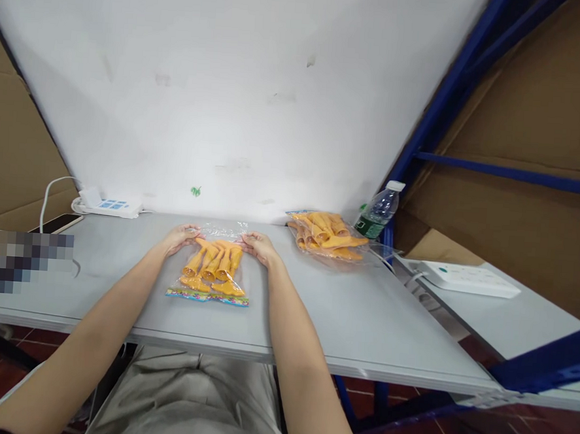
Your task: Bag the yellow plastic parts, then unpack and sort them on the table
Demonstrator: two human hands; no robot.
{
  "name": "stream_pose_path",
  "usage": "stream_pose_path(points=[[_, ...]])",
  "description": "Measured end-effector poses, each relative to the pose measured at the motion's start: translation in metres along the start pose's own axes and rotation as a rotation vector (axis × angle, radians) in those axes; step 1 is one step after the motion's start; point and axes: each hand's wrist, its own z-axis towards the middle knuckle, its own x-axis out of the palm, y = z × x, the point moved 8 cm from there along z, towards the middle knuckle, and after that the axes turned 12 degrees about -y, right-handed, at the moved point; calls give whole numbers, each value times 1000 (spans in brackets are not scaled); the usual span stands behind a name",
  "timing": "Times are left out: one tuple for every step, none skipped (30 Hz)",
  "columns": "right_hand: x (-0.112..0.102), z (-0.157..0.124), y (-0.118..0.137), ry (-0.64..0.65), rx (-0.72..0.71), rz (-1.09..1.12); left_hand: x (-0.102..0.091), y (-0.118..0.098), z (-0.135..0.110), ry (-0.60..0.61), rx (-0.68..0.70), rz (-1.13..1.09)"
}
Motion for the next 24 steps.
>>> stream_pose_path(points=[[0, 0, 1, 22, -4, 0, -1, -1, -2, 4, 10, -11], [0, -1, 1, 40, -6, 0, -2, -1, -3, 8, 19, -16], [0, -2, 1, 53, -8, -1, -3, -1, -5, 11, 25, -17], [0, -2, 1, 59, -12, -3, -3, -2, -6, 12, 29, -13], [0, -2, 2, 57, -18, -9, -4, -2, -7, 11, 33, -8], [0, -2, 2, 45, -27, -17, -4, -2, -8, 8, 40, -4], [-1, -2, 3, 29, -40, -31, -3, -2, -9, 3, 47, 2], [-1, -2, 3, 14, -54, -49, -3, -3, -10, -3, 57, 10], [-1, -2, 4, -2, -71, -74, -2, -3, -11, -11, 68, 19], [-1, -3, 5, -15, -91, -104, -1, -3, -12, -21, 80, 29], [0, -3, 7, -24, -114, -140, -1, -3, -12, -32, 94, 40], [1, -3, 10, -24, -142, -178, 0, -3, -13, -44, 110, 51], [4, -4, 12, -17, -169, -218, 1, -3, -13, -55, 125, 59], [7, -4, 15, 0, -193, -262, 2, -3, -13, -65, 140, 65], [10, -4, 18, 21, -212, -309, 3, -4, -14, -72, 151, 67], [14, -3, 20, 44, -226, -360, 4, -4, -14, -76, 160, 67], [18, -2, 22, 65, -234, -415, 5, -4, -14, -76, 168, 67], [23, 0, 25, 82, -239, -473, 6, -5, -14, -73, 176, 65], [27, 2, 28, 95, -242, -528, 8, -7, -14, -66, 187, 61], [31, 4, 31, 111, -245, -569, 9, -9, -15, -57, 202, 54], [36, 6, 35, 131, -239, -596, 11, -11, -16, -47, 221, 45], [41, 7, 37, 162, -216, -612, 13, -13, -17, -38, 240, 35], [46, 7, 37, 203, -177, -619, 15, -16, -18, -30, 261, 26], [52, 7, 36, 257, -121, -619, 16, -19, -20, -25, 284, 17]])
